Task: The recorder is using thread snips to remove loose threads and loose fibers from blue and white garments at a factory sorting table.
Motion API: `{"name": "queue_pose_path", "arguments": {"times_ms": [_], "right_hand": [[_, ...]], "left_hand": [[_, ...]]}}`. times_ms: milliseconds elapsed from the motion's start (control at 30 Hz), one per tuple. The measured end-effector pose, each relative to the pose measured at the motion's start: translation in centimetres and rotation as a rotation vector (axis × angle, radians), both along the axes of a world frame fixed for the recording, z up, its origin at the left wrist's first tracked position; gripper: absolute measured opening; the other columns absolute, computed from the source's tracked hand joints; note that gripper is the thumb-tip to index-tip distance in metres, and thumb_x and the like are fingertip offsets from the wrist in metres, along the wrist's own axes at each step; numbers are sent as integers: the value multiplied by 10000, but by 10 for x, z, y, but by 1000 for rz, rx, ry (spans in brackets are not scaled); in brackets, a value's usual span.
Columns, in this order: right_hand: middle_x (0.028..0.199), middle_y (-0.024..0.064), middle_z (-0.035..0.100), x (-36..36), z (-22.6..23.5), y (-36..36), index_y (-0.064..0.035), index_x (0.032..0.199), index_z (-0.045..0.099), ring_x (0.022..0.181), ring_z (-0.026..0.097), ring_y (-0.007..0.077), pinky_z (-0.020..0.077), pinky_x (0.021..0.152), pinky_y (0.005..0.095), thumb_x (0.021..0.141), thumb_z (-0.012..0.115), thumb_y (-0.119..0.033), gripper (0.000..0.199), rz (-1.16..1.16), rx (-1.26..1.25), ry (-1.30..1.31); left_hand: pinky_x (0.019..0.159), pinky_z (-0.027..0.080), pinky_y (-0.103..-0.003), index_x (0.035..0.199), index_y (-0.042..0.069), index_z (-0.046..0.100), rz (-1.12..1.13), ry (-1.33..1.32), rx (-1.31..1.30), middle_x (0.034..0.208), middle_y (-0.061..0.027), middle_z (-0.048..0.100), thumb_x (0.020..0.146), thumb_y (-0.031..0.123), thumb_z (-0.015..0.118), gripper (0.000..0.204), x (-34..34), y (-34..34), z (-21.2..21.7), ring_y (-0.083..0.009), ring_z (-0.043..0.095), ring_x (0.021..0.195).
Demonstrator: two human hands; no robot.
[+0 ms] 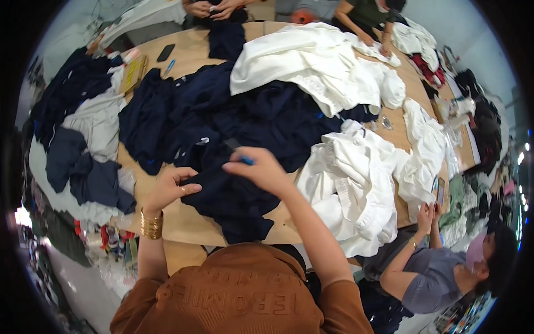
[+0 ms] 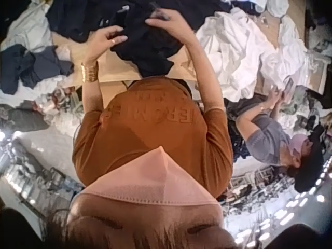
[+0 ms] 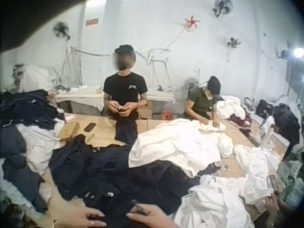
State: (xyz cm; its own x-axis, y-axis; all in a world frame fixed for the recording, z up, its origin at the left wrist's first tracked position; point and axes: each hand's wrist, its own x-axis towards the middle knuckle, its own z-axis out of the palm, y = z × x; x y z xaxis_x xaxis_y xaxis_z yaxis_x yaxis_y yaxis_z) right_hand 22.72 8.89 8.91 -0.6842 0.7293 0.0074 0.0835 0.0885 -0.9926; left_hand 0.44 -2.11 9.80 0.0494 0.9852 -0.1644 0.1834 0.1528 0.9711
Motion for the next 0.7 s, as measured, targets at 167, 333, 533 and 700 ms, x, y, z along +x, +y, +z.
{"name": "queue_pose_path", "arguments": {"times_ms": [167,333,533,700], "right_hand": [[498,-71,359,52,15,3,-125,701,469,331,265,28,174,317,192,779,619,-134,170,-335,-581,352],[570,-66,401,62,16,-5,-129,729,463,346,250,21,184,326,179,791,607,-128,157,-354,-600,383],[563,-69,393,65,22,-7,-112,763,491,346,260,21,203,321,179,812,615,-130,135,-475,-511,362],[562,-69,422,70,21,-10,-118,824,504,339,262,15,206,309,169,834,573,-159,81,-477,-544,299]], "left_hand": [[612,406,-175,884,-6,622,-75,-99,-177,748,54,573,786,112,669,161,-14,-7,27,-16,490,681],[640,408,-180,891,-15,622,16,-145,-103,773,37,588,798,116,654,164,-11,-13,24,-25,492,709],[655,406,-181,864,-15,612,62,54,24,755,38,573,801,147,657,179,-6,-9,26,-27,494,700],[693,408,-178,941,5,585,66,-421,-78,818,14,572,821,133,612,178,1,-17,20,-32,507,758]]}}
